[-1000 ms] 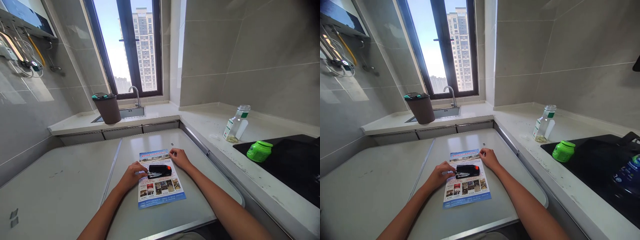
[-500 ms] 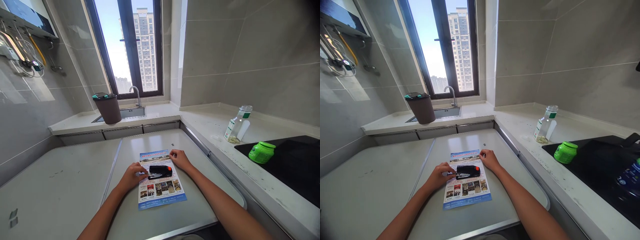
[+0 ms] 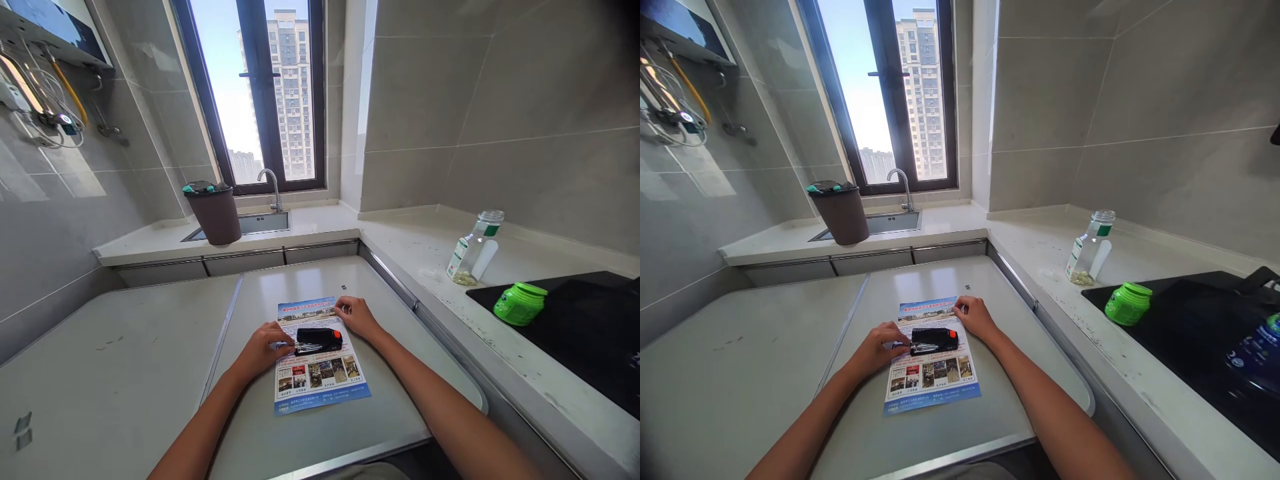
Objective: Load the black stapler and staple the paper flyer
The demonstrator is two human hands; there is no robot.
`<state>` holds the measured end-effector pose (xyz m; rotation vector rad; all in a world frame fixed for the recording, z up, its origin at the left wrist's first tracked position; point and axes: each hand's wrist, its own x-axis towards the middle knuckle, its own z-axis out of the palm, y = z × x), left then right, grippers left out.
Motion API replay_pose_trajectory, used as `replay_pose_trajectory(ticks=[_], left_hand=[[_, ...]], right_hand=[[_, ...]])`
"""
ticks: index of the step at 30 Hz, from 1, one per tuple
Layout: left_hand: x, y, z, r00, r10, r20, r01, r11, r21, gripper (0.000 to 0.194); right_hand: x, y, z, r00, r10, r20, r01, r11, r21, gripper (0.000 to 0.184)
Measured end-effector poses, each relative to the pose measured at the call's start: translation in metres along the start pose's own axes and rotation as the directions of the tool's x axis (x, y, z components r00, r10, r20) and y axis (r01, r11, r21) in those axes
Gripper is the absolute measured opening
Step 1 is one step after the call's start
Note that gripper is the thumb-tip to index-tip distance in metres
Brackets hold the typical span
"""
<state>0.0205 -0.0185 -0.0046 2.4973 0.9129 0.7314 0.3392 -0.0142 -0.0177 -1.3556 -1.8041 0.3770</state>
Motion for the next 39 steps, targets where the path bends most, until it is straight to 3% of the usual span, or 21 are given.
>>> replay_pose_trajectory(ticks=[3,6,10,13,21,25,29,31,34,36,39], left_hand=[[-0.002,-0.001,-0.009,0.997,0.030,0.071,-0.032,0.999,0.026,0.010],[-0.006,-0.006,-0.021,0.991,0.031,0.134,-0.038,0.998,0.045,0.014],[-0.013,-0.012,-0.033,0.982,0.011,0.189,-0.022,0.998,0.059,0.012],[-0.014,-0.012,-0.031,0.989,-0.049,0.140,0.040,0.997,0.063,0.014],[-0.002,0.005,-0.002,0.998,-0.055,-0.040,0.054,0.998,-0.026,0.009],[0.002,0.005,-0.001,0.995,-0.048,-0.087,0.042,0.997,-0.061,0.011],[0.004,-0.006,-0.001,0.991,-0.078,-0.113,0.072,0.996,-0.057,0.006],[0.006,-0.014,0.002,0.977,-0.139,-0.160,0.137,0.990,-0.025,0.006],[0.009,-0.027,0.009,0.962,-0.186,-0.199,0.204,0.976,0.074,0.029],[0.010,-0.031,0.013,0.977,-0.162,-0.139,0.186,0.966,0.178,0.039],[0.009,-0.029,0.014,0.990,-0.134,-0.054,0.142,0.961,0.237,0.028]], right_hand=[[-0.005,-0.016,-0.004,0.980,-0.187,0.075,0.186,0.982,0.024,0.025],[-0.012,-0.033,-0.002,0.913,-0.344,0.218,0.325,0.938,0.118,0.023],[-0.019,-0.043,0.009,0.865,-0.363,0.347,0.341,0.932,0.123,0.040],[-0.021,-0.043,0.017,0.853,-0.355,0.384,0.343,0.934,0.101,0.031],[-0.026,-0.055,0.026,0.855,-0.438,0.278,0.381,0.894,0.236,0.027],[-0.026,-0.062,0.034,0.887,-0.410,0.211,0.365,0.904,0.223,0.024],[-0.026,-0.061,0.033,0.892,-0.394,0.222,0.357,0.915,0.187,0.026],[-0.023,-0.057,0.030,0.923,-0.338,0.184,0.316,0.939,0.136,0.028],[-0.015,-0.046,0.023,0.981,-0.187,0.044,0.186,0.982,0.037,0.031],[-0.009,-0.037,0.017,0.993,-0.108,-0.051,0.106,0.994,-0.032,0.029],[-0.002,-0.022,0.009,0.991,-0.034,-0.130,0.017,0.992,-0.125,0.024]])
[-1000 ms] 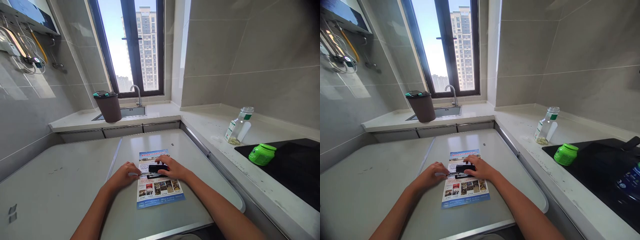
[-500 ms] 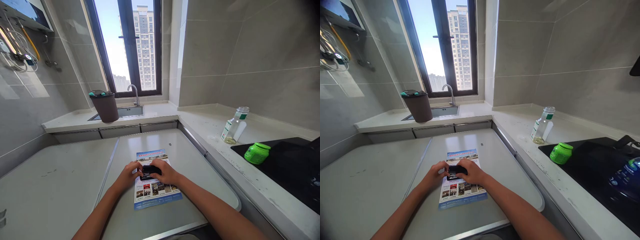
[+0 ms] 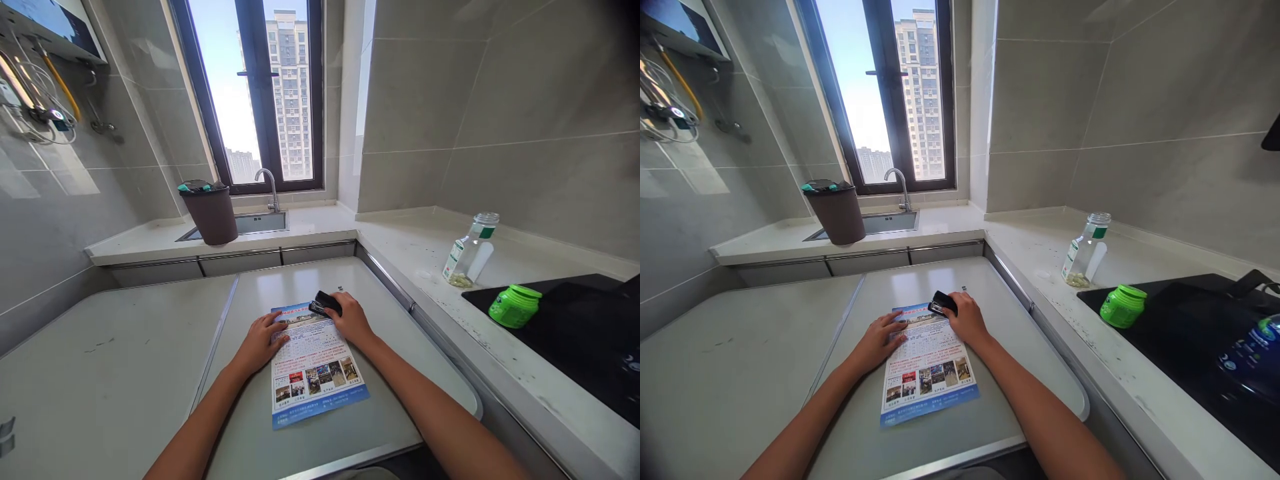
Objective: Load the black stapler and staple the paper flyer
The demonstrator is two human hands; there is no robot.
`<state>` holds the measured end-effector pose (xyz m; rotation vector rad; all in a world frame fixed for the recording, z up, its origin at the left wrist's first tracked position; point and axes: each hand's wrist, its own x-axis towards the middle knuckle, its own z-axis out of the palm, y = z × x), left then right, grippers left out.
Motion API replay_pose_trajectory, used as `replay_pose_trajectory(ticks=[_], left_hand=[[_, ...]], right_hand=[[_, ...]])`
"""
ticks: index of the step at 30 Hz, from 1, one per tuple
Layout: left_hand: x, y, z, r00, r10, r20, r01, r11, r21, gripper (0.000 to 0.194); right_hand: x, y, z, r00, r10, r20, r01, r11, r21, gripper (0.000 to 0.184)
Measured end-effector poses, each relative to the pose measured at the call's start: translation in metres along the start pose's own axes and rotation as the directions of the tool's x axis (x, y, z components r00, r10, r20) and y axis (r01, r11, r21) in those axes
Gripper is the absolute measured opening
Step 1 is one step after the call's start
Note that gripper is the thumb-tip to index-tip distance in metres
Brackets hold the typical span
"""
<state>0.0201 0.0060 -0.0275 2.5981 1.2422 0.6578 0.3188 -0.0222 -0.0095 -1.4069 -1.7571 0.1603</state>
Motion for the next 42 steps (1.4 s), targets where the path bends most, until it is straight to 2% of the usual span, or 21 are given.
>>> replay_pose_trajectory(ticks=[2,6,9,13,21,26,36,42], left_hand=[[-0.002,0.001,-0.002,1.000,0.004,-0.001,-0.004,1.000,-0.013,0.025],[-0.004,-0.003,-0.002,0.996,-0.040,-0.082,0.043,0.998,0.038,0.024],[-0.003,-0.009,-0.001,0.997,-0.058,-0.044,0.060,0.997,0.053,0.030],[-0.002,-0.011,-0.006,0.999,-0.047,0.010,0.047,0.999,-0.006,0.025],[-0.003,0.002,-0.017,1.000,0.022,-0.001,-0.021,0.972,-0.236,0.025],[-0.002,-0.003,-0.013,0.998,-0.022,-0.051,0.009,0.972,-0.235,0.027],[-0.002,-0.010,-0.009,0.991,-0.078,-0.112,0.055,0.980,-0.194,0.026],[-0.003,-0.007,-0.016,0.986,-0.089,-0.144,0.049,0.964,-0.261,0.027]], right_hand=[[0.003,0.008,-0.004,0.999,0.045,-0.011,-0.046,0.998,-0.053,0.024],[0.006,0.018,-0.007,0.993,0.116,-0.013,-0.117,0.987,-0.114,0.026],[0.007,0.021,-0.007,0.989,0.146,-0.009,-0.146,0.979,-0.142,0.026],[0.007,0.023,-0.005,0.986,0.161,0.034,-0.154,0.976,-0.155,0.024],[0.007,0.023,-0.001,0.982,0.151,0.114,-0.130,0.976,-0.175,0.026],[0.007,0.026,-0.002,0.980,0.139,0.141,-0.116,0.980,-0.160,0.029],[0.006,0.027,-0.019,0.944,0.045,0.328,-0.034,0.999,-0.039,0.032],[0.005,0.022,-0.016,0.963,0.043,0.267,-0.021,0.996,-0.085,0.033]])
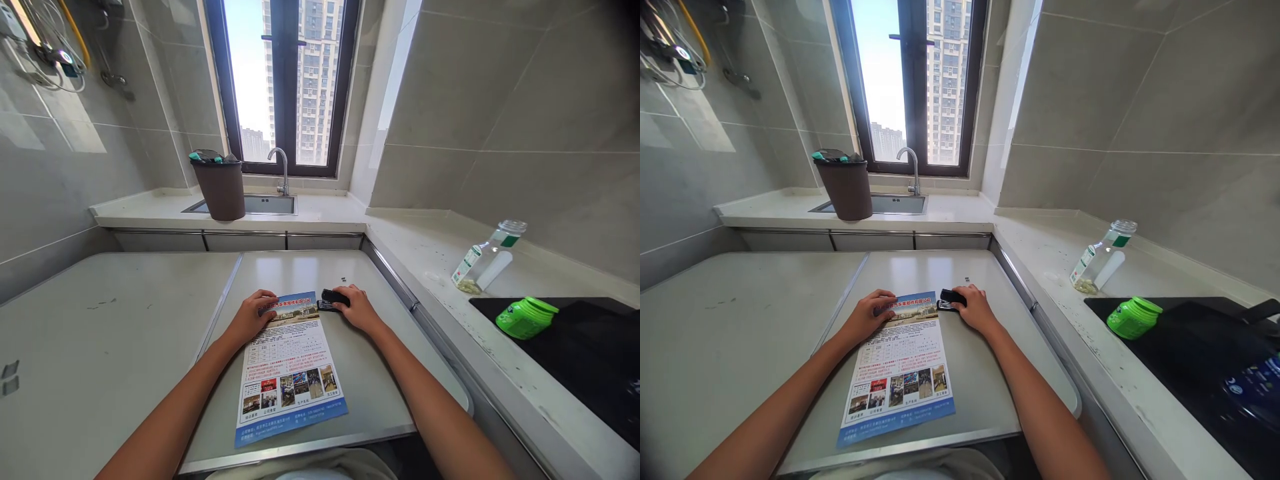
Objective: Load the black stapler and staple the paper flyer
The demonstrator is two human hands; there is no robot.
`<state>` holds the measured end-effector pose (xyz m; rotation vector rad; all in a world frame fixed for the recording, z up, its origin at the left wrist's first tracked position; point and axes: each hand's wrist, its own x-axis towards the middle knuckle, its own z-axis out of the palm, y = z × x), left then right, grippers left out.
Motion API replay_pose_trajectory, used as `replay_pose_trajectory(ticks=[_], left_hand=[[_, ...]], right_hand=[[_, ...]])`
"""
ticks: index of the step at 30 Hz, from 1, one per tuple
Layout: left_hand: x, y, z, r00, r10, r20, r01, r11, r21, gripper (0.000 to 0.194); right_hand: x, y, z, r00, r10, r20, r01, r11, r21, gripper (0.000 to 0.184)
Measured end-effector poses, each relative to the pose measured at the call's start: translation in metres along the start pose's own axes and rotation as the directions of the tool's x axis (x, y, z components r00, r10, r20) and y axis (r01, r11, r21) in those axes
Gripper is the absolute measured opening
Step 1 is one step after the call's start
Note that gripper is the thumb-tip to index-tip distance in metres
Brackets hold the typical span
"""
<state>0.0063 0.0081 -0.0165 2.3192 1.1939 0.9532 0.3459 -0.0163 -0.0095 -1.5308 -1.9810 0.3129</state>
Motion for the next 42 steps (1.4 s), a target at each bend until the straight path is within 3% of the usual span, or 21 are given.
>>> replay_pose_trajectory(ticks=[9,16,29,42], left_hand=[[-0.001,0.004,0.002,0.999,-0.001,0.036,0.000,1.000,0.027,0.027],[-0.001,0.002,0.005,0.999,-0.001,0.053,-0.001,0.999,0.034,0.030],[-0.002,0.009,0.003,0.997,-0.031,0.071,0.029,0.999,0.028,0.028],[-0.003,0.005,0.007,0.998,-0.026,0.053,0.026,1.000,0.000,0.027]], right_hand=[[-0.004,-0.003,-0.005,0.986,-0.114,0.118,0.098,0.986,0.131,0.034],[-0.007,-0.017,0.002,0.951,-0.271,0.147,0.252,0.958,0.138,0.051],[-0.010,-0.027,0.016,0.972,-0.199,0.124,0.210,0.974,-0.086,0.053],[-0.010,-0.027,0.012,0.971,-0.184,0.152,0.196,0.978,-0.069,0.048]])
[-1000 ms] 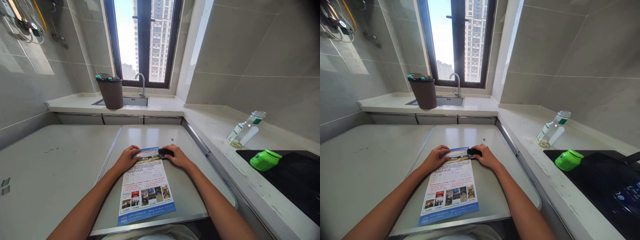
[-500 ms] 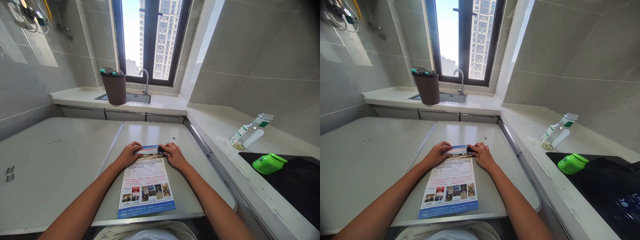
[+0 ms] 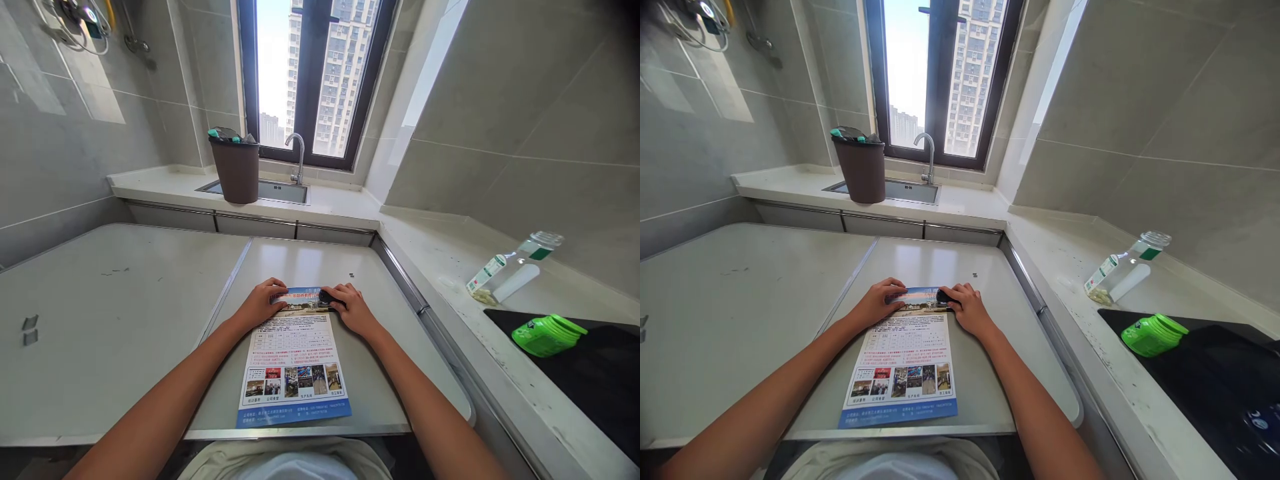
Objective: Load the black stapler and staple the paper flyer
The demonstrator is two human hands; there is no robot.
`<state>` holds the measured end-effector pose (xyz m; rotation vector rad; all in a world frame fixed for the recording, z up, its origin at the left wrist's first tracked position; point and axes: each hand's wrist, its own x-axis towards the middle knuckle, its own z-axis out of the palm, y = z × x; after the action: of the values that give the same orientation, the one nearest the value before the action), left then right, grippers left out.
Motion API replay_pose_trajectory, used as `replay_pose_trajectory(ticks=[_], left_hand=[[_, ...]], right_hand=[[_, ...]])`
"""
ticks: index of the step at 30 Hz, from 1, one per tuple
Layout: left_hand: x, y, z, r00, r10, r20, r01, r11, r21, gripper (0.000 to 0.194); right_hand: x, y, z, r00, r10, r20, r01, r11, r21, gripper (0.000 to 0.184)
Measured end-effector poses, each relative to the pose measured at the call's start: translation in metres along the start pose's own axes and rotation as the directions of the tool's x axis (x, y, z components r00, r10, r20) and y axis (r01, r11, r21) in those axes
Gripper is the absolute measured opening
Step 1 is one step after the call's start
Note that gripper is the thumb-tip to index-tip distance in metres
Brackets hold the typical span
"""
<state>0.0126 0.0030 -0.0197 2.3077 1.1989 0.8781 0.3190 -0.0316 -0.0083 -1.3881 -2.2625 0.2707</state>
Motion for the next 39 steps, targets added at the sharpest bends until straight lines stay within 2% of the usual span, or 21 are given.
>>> replay_pose_trajectory(ticks=[13,29,34,39], left_hand=[[0.001,-0.008,0.005,1.000,0.011,-0.016,-0.012,0.999,-0.035,0.029],[0.001,-0.006,0.004,1.000,-0.012,-0.012,0.012,1.000,-0.022,0.029],[0.001,-0.004,0.004,1.000,-0.006,-0.007,0.006,1.000,-0.018,0.029],[0.000,-0.006,0.006,1.000,-0.001,-0.008,0.000,0.999,-0.035,0.029]], right_hand=[[0.000,-0.006,0.002,1.000,0.008,-0.004,-0.008,0.998,-0.065,0.051],[0.000,-0.012,0.004,0.999,0.037,-0.001,-0.037,0.992,-0.121,0.052],[-0.001,-0.017,0.003,0.999,0.045,0.005,-0.043,0.974,-0.222,0.055],[0.000,-0.025,0.005,0.999,-0.003,0.040,0.018,0.929,-0.370,0.054]])
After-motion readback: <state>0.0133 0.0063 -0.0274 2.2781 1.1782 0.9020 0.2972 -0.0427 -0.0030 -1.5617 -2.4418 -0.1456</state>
